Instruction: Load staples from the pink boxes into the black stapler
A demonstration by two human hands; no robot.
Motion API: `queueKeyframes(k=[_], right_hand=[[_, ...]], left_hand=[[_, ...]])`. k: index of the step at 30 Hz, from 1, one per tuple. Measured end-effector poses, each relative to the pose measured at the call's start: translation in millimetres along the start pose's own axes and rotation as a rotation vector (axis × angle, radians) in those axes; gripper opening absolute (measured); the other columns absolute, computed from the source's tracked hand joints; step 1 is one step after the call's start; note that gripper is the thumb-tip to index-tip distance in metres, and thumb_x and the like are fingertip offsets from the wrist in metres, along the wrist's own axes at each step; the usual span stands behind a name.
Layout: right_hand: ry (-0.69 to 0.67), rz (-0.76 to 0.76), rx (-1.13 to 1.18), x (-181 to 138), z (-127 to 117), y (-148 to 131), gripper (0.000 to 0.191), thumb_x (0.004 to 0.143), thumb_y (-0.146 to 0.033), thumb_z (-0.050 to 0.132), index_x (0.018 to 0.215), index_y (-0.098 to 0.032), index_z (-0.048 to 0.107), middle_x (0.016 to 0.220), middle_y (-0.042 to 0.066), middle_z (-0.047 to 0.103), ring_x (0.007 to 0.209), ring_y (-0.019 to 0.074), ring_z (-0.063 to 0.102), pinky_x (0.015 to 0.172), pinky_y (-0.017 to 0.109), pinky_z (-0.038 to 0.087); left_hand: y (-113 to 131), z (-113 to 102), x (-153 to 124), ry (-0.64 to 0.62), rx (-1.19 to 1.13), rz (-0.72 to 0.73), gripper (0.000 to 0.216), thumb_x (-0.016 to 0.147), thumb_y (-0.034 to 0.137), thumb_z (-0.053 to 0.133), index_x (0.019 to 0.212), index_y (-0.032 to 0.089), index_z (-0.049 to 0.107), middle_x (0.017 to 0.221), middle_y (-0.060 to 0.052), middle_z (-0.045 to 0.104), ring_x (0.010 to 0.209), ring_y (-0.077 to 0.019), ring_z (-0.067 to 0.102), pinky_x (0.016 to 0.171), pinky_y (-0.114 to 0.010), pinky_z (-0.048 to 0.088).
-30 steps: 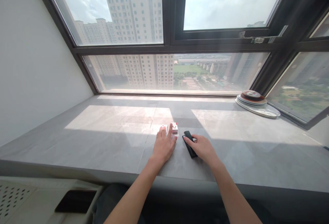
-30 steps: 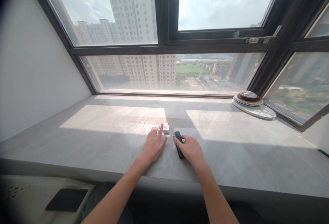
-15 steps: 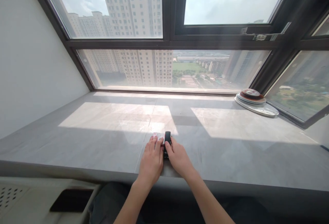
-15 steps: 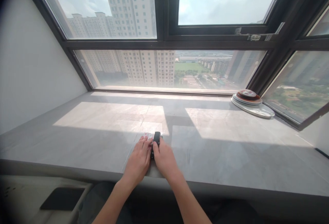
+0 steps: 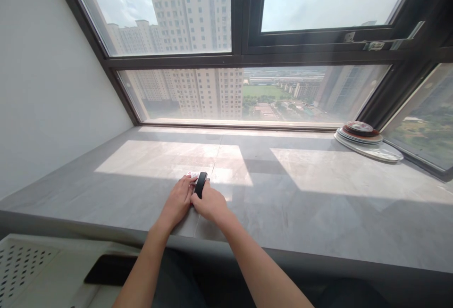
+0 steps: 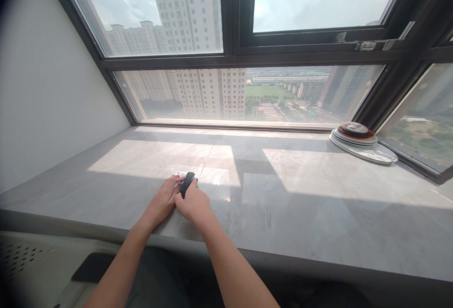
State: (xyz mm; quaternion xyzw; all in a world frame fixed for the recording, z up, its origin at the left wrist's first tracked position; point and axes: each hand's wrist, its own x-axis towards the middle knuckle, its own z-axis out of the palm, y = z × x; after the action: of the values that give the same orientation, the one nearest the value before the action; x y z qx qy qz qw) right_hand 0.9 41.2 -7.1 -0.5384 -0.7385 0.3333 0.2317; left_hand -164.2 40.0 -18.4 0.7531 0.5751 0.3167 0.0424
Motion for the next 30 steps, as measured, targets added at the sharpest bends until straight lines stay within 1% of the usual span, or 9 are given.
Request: queueKeyframes(k=[4,7,11,13,15,18,22,25,30], right_hand=[[-0.001,0.009,0.037,3.1,2.4,2.1,0.063,0.094,-0.055,0.044,0.145,-0.019,0.037,0.107,0.013,0.070,0.094,0.0341,0.067,0.077,0.042,0.050],[0.023,-0.011,0.129,0.9,-1.1,7.0,0.059,0.093,-0.054,0.049,0.142,-0.022,0.042,0.100,0.008,0.070,0.090,0.0295,0.067,0.075,0.037,0.049],[0.195,0.027,0.379,-14.6,-18.4,31.3,0.065,0.098,-0.052,0.041,0.153,-0.018,0.032,0.084,0.003,0.067,0.076,0.0219,0.065,0.069,0.032,0.050],[0.319,0.031,0.435,-28.5,-35.4,55.0,0.060,0.099,-0.046,0.040,0.153,-0.019,0.036,0.087,0.003,0.066,0.069,0.0194,0.064,0.066,0.032,0.051],[0.415,-0.020,0.382,-45.1,-57.6,84.3,0.054,0.096,-0.040,0.045,0.145,-0.020,0.048,0.096,0.005,0.068,0.079,0.0205,0.066,0.073,0.033,0.053],[0.561,-0.044,0.162,-72.2,-92.6,128.5,0.046,0.095,-0.036,0.045,0.135,-0.021,0.059,0.115,0.010,0.068,0.106,0.0260,0.064,0.093,0.039,0.051],[0.630,0.018,-0.247,-104.5,-116.6,165.6,0.053,0.094,-0.036,0.047,0.144,-0.021,0.055,0.145,0.012,0.055,0.145,0.0344,0.033,0.119,0.053,0.025],[0.588,0.074,-0.398,-113.8,-115.2,172.6,0.058,0.096,-0.042,0.049,0.150,-0.021,0.049,0.156,0.011,0.043,0.152,0.0370,0.016,0.121,0.059,0.011],[0.710,0.108,-0.324,-91.7,-122.0,168.7,0.050,0.101,-0.046,0.038,0.140,-0.022,0.058,0.148,0.012,0.053,0.147,0.0344,0.029,0.116,0.057,0.017]], left_hand=[[0.4,1.8,1.0,-0.004,-0.005,-0.011,0.043,0.103,0.028,0.030,0.140,0.024,0.051,0.150,-0.008,0.050,0.144,-0.0220,0.038,0.119,-0.044,0.031],[1.4,1.7,-1.6,0.011,-0.006,-0.068,0.043,0.103,0.027,0.029,0.139,0.025,0.052,0.147,-0.007,0.053,0.144,-0.0244,0.039,0.121,-0.052,0.024],[9.9,-11.0,-9.1,0.188,-0.014,-0.134,0.040,0.104,0.027,0.028,0.136,0.026,0.053,0.141,-0.006,0.057,0.141,-0.0260,0.043,0.122,-0.060,0.013],[26.7,-18.0,-14.3,0.313,-0.026,-0.107,0.037,0.104,0.028,0.031,0.131,0.023,0.056,0.135,-0.008,0.061,0.136,-0.0266,0.047,0.121,-0.057,0.022],[55.2,-17.7,-18.7,0.368,-0.048,-0.042,0.034,0.104,0.029,0.034,0.125,0.022,0.059,0.127,-0.009,0.064,0.128,-0.0268,0.053,0.115,-0.050,0.035],[109.9,4.4,-20.2,0.157,-0.075,0.146,0.037,0.103,0.029,0.036,0.134,0.026,0.056,0.131,-0.009,0.063,0.124,-0.0252,0.056,0.108,-0.044,0.043],[163.5,58.5,-15.7,-0.131,0.081,0.186,0.051,0.102,0.039,0.041,0.151,0.028,0.040,0.158,-0.007,0.041,0.148,-0.0280,0.033,0.121,-0.050,0.028],[173.7,88.3,-15.4,-0.181,0.212,0.098,0.055,0.103,0.047,0.036,0.155,0.029,0.036,0.165,-0.006,0.028,0.154,-0.0308,0.019,0.123,-0.056,0.017],[167.7,95.9,-18.2,-0.205,0.273,0.093,0.057,0.104,0.051,0.026,0.157,0.032,0.032,0.167,-0.002,0.023,0.155,-0.0278,0.017,0.124,-0.054,0.014]])
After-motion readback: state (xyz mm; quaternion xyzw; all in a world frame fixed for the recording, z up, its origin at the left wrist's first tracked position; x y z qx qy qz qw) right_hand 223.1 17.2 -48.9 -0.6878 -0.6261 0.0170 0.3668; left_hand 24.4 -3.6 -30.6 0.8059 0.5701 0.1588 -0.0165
